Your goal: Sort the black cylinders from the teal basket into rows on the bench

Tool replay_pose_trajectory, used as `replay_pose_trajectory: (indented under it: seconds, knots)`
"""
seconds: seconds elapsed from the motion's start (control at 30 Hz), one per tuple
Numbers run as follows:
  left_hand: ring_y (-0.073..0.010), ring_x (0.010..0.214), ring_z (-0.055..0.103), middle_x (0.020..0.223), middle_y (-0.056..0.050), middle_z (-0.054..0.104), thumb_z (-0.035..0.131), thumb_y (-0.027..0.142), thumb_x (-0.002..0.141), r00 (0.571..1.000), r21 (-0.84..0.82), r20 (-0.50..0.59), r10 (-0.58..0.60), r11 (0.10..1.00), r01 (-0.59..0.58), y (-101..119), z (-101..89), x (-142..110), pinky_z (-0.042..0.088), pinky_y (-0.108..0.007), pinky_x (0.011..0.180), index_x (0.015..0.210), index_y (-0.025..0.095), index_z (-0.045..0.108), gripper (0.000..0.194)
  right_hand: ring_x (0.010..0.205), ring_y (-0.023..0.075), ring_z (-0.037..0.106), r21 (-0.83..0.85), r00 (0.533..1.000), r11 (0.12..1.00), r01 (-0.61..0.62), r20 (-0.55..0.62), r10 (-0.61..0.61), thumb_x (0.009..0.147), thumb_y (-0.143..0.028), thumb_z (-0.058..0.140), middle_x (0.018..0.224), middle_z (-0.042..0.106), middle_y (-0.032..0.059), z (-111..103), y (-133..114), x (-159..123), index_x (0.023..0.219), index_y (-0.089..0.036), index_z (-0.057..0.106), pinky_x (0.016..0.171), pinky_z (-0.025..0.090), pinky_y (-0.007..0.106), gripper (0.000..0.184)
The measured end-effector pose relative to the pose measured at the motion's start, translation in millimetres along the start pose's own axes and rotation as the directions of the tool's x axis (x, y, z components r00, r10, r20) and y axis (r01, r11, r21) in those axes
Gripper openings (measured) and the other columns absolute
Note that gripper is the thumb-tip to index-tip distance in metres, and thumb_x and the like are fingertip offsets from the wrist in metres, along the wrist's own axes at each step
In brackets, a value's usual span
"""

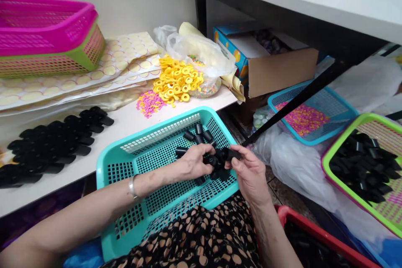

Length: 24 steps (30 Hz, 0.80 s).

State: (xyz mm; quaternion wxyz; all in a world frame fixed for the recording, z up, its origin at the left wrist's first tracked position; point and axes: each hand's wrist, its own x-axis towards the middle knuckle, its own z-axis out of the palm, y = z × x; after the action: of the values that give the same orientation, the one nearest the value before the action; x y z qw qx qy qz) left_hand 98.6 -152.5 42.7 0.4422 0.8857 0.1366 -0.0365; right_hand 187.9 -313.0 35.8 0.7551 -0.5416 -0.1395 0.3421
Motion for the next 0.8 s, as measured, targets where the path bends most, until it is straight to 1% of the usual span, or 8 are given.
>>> replay_pose_trajectory:
  seconds: [0.07, 0.13, 0.23, 0.37, 0.43, 0.5, 0.63, 0.8]
  knots:
    - [-0.0123, 0.060, 0.049, 0.071, 0.002, 0.056, 0.058, 0.017, 0.066, 1.000, -0.223, 0.024, -0.009, 0.975, 0.014, 5, -11.3, -10, 0.039, -0.023, 0.053, 0.090, 0.018, 0.054, 0.024, 0.077, 0.0123, 0.059, -0.100, 0.998, 0.993, 0.069, 0.013, -0.068, 0.077, -0.023, 0.067, 0.100, 0.061, 0.0006, 3, 0, -1, 0.106, -0.027, 0.065, 0.073, 0.048, 0.028, 0.030]
    - [-0.0097, 0.056, 0.044, 0.068, 0.004, 0.051, 0.057, 0.016, 0.068, 0.999, -0.324, 0.031, 0.009, 0.946, 0.001, 8, -19.7, -20, 0.035, -0.020, 0.049, 0.089, 0.018, 0.052, 0.021, 0.091, 0.0147, 0.057, -0.211, 0.986, 0.964, 0.160, 0.073, -0.147, 0.079, -0.021, 0.065, 0.109, 0.058, 0.0014, 7, 0, -1, 0.109, -0.027, 0.064, 0.079, 0.047, 0.028, 0.030]
    - [-0.0087, 0.057, 0.042, 0.068, 0.005, 0.049, 0.056, 0.015, 0.068, 1.000, -0.290, -0.004, 0.015, 0.957, -0.016, 9, -26.4, -28, 0.033, -0.019, 0.048, 0.087, 0.018, 0.054, 0.019, 0.104, 0.0176, 0.053, -0.365, 0.944, 0.876, 0.316, 0.217, -0.250, 0.082, -0.019, 0.061, 0.112, 0.056, 0.0027, 13, -3, 0, 0.111, -0.027, 0.062, 0.088, 0.043, 0.031, 0.030]
    - [-0.0110, 0.066, 0.047, 0.076, 0.001, 0.053, 0.059, 0.012, 0.064, 0.994, -0.153, -0.068, 0.082, 0.984, -0.091, 10, -29.8, -30, 0.038, -0.021, 0.058, 0.080, 0.016, 0.060, 0.016, 0.105, 0.0169, 0.053, -0.530, 0.892, 0.728, 0.434, 0.363, -0.269, 0.085, -0.016, 0.057, 0.112, 0.057, 0.0026, 20, -9, 1, 0.114, -0.029, 0.059, 0.091, 0.042, 0.031, 0.033]
    - [-0.0117, 0.066, 0.048, 0.074, 0.001, 0.053, 0.061, 0.013, 0.061, 0.993, -0.105, -0.078, 0.091, 0.990, -0.099, 10, -31.1, -29, 0.039, -0.022, 0.059, 0.073, 0.015, 0.062, 0.012, 0.104, 0.0161, 0.053, -0.571, 0.878, 0.677, 0.464, 0.396, -0.268, 0.085, -0.015, 0.057, 0.111, 0.057, 0.0023, 21, -11, 2, 0.116, -0.030, 0.058, 0.090, 0.042, 0.030, 0.034]
    - [-0.0119, 0.063, 0.049, 0.071, 0.001, 0.054, 0.061, 0.013, 0.061, 0.997, -0.096, -0.052, 0.061, 0.993, -0.065, 10, -32.4, -28, 0.039, -0.023, 0.058, 0.071, 0.015, 0.063, 0.011, 0.103, 0.0158, 0.054, -0.582, 0.868, 0.652, 0.486, 0.408, -0.283, 0.085, -0.015, 0.057, 0.111, 0.057, 0.0021, 22, -11, 2, 0.116, -0.030, 0.058, 0.090, 0.042, 0.029, 0.035]
    - [-0.0121, 0.061, 0.052, 0.068, 0.001, 0.060, 0.060, 0.014, 0.063, 1.000, -0.150, 0.010, -0.013, 0.989, 0.015, 9, -34.3, -29, 0.039, -0.023, 0.056, 0.075, 0.014, 0.067, 0.014, 0.104, 0.0160, 0.053, -0.564, 0.870, 0.667, 0.486, 0.387, -0.306, 0.084, -0.014, 0.057, 0.112, 0.057, 0.0019, 21, -8, 2, 0.116, -0.030, 0.058, 0.091, 0.042, 0.029, 0.035]
    - [-0.0123, 0.062, 0.054, 0.071, 0.001, 0.061, 0.061, 0.015, 0.063, 0.999, -0.187, -0.005, -0.034, 0.982, 0.032, 6, -35.9, -29, 0.041, -0.023, 0.057, 0.078, 0.014, 0.070, 0.017, 0.105, 0.0165, 0.053, -0.564, 0.880, 0.685, 0.461, 0.389, -0.273, 0.085, -0.014, 0.057, 0.112, 0.056, 0.0027, 20, -5, 3, 0.115, -0.028, 0.058, 0.092, 0.041, 0.030, 0.034]
